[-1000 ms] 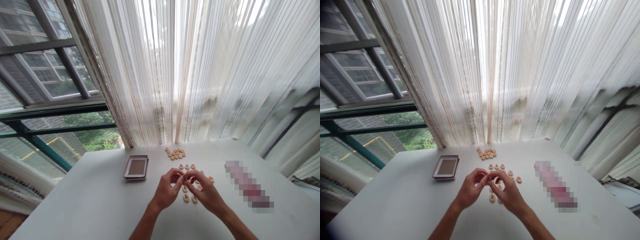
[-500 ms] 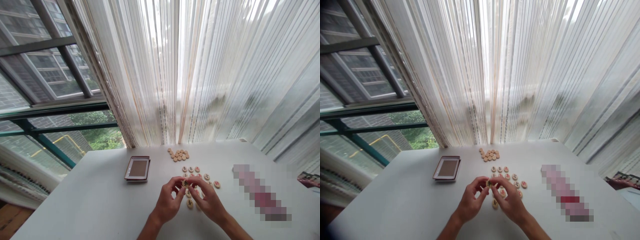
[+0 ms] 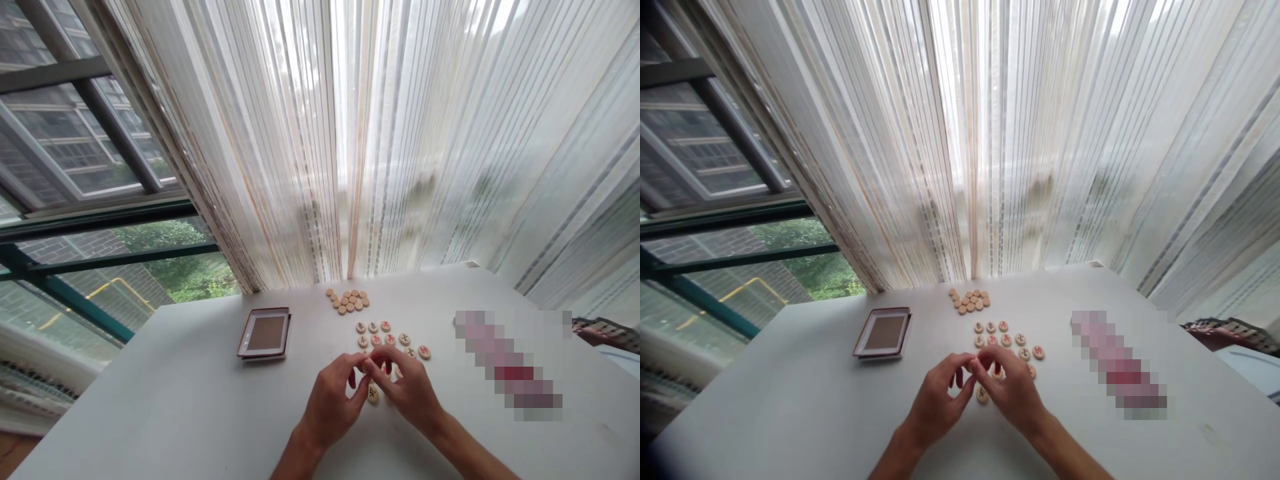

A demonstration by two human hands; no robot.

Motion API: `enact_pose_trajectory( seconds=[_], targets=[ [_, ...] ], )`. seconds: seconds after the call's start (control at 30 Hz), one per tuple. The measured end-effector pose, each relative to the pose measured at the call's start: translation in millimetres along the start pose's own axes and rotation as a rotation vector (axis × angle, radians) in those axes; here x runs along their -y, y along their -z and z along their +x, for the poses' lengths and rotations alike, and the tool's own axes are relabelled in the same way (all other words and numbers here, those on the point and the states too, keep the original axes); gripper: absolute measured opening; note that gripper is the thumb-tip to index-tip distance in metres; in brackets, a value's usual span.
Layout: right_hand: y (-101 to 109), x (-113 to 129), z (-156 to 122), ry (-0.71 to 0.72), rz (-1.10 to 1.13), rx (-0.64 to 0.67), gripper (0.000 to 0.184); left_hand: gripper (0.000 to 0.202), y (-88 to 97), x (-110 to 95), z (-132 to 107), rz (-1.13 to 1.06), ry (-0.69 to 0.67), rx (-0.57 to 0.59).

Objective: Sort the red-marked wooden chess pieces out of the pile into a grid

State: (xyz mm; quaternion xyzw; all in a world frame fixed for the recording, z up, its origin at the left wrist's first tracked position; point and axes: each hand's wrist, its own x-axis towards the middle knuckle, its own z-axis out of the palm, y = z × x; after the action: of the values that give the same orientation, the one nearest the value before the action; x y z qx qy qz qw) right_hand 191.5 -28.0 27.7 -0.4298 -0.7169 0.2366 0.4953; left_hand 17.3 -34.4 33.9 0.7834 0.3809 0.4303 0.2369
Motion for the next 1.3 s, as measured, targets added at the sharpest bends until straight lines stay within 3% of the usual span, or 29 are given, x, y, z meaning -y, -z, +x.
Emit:
enact_pose_trajectory(
  seconds=[0.27,0.43,0.83,1.3],
  targets=[
    [2.1,2.4,0.8,-0.010,0.052,0.012,0.015,0.027,-4.6,-2.6,0.4,-0.226,0.221,-0.019],
    [1.2,2.2,0.7,-0.001,0.072,0.008,0.013,0.029,-4.1,-3.9,2.3,-0.339,0.281,-0.034],
    [0.5,2.6,-0.8,0.065,0.041,0.038,0.017,0.029,-6.2,5.5,0.7,-0.481,0.320,-0.054],
    [-4.8,-5.8,-6.4,0.175,-0.030,0.072,0.022,0.024,-10.0,9.1,1.3,-0.462,0.323,-0.084]
  ],
)
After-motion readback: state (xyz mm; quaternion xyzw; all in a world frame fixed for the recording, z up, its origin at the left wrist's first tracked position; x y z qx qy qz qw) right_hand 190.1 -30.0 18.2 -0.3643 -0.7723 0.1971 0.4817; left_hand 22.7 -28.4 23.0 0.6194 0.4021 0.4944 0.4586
